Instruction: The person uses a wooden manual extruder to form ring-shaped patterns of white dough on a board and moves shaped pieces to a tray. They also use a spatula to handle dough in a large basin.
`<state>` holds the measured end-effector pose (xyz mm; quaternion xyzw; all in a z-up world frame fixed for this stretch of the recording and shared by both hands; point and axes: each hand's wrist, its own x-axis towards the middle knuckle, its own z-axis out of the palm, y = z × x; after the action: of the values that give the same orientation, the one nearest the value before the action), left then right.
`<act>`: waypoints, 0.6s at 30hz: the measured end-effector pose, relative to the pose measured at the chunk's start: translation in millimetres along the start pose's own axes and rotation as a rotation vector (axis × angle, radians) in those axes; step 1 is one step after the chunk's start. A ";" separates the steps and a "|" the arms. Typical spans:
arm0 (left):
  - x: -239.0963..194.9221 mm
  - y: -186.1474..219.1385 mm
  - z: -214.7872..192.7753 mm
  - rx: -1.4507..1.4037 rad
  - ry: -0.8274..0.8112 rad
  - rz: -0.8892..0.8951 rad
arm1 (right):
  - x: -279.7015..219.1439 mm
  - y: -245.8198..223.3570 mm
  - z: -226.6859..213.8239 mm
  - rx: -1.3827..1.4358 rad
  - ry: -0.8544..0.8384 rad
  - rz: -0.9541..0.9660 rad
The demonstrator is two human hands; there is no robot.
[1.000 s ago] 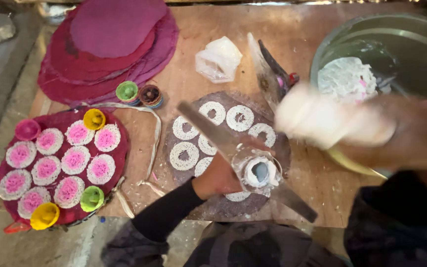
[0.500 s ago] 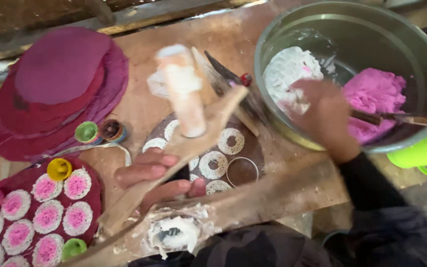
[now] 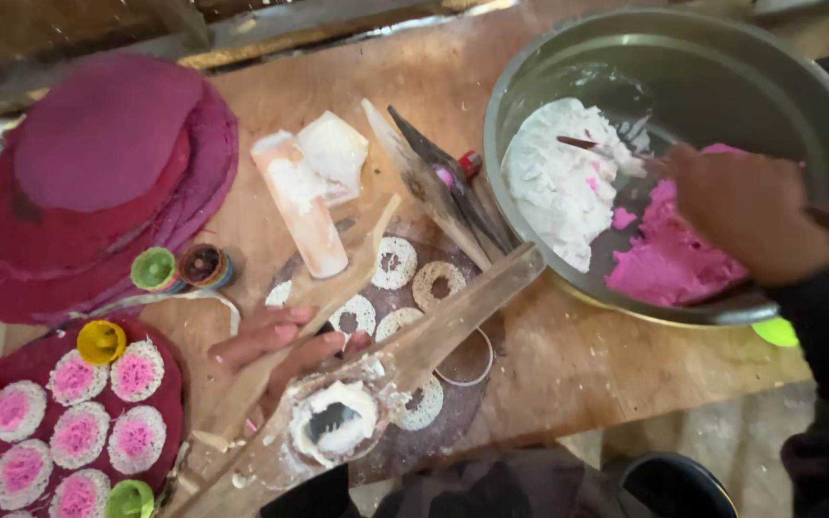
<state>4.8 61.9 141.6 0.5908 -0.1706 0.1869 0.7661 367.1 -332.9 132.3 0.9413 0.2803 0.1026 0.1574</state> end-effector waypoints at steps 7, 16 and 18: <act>1.3 -13.6 -3.1 0.756 0.094 0.122 | 25.0 -34.0 53.7 0.313 -0.041 -0.027; 17.6 -58.0 56.8 1.126 0.409 0.221 | 10.6 -57.6 36.2 0.399 -0.091 -0.222; 29.1 -49.8 46.8 0.353 0.476 0.023 | -2.2 -60.2 32.2 0.351 -0.107 -0.257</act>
<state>52.6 7.4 125.0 0.6524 0.0422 0.3558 0.6678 344.6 -294.1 80.9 0.9150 0.4026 -0.0185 0.0177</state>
